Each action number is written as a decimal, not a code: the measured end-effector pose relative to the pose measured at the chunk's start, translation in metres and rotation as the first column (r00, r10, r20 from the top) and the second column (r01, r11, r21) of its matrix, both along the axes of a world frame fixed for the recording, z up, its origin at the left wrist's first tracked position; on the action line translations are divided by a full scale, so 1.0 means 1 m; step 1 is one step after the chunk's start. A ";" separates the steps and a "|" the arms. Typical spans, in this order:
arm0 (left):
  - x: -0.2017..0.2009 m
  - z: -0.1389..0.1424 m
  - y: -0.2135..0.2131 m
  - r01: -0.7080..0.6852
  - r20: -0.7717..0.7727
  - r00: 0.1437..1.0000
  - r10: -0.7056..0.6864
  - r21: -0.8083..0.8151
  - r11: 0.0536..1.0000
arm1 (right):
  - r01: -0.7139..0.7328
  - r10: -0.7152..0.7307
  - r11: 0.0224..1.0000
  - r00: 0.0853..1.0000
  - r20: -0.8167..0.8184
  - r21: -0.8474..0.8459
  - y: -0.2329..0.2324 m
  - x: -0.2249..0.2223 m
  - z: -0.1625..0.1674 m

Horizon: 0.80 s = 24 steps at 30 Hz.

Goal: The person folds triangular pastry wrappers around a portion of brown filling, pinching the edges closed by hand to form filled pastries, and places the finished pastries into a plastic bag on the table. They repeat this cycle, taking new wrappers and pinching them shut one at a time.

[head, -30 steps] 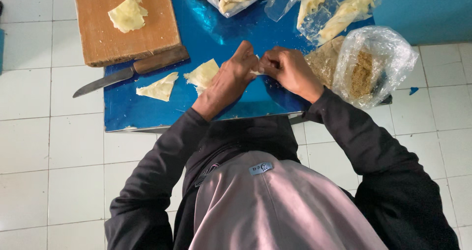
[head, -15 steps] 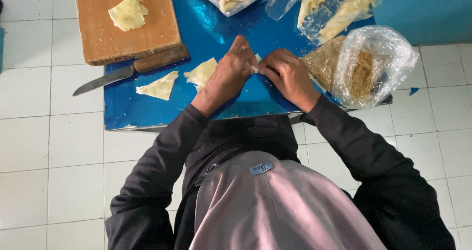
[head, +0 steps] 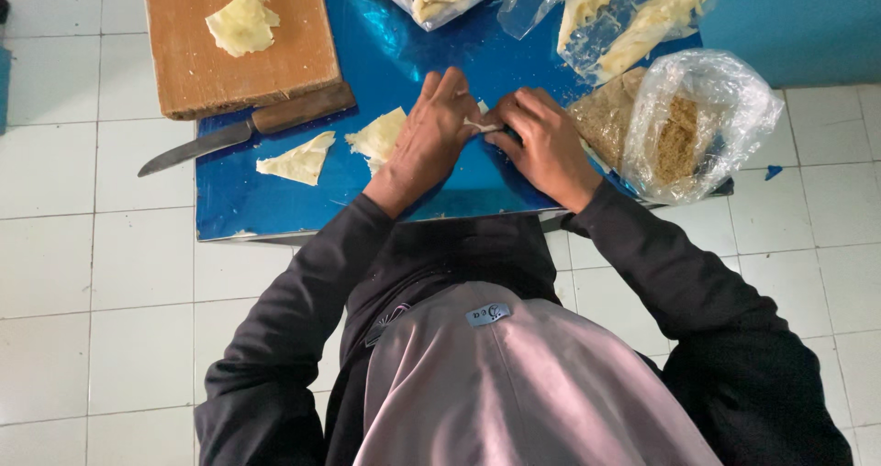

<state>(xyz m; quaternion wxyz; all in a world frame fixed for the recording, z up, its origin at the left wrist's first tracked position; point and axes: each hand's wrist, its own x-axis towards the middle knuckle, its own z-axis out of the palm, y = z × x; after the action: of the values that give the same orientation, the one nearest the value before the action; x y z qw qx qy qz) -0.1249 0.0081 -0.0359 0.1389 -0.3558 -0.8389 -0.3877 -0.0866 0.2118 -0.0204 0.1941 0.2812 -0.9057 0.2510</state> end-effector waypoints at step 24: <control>0.004 0.009 0.005 -0.186 -0.243 0.957 0.162 -0.081 0.979 | 0.034 -0.030 0.998 0.997 -0.074 0.052 0.001 -0.012 0.000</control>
<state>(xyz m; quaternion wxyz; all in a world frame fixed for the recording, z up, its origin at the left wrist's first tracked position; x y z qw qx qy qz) -0.1211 0.0126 -0.0270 0.2523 -0.3305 -0.8635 -0.2856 -0.0984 0.2126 -0.0200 0.2238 0.2807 -0.9087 0.2130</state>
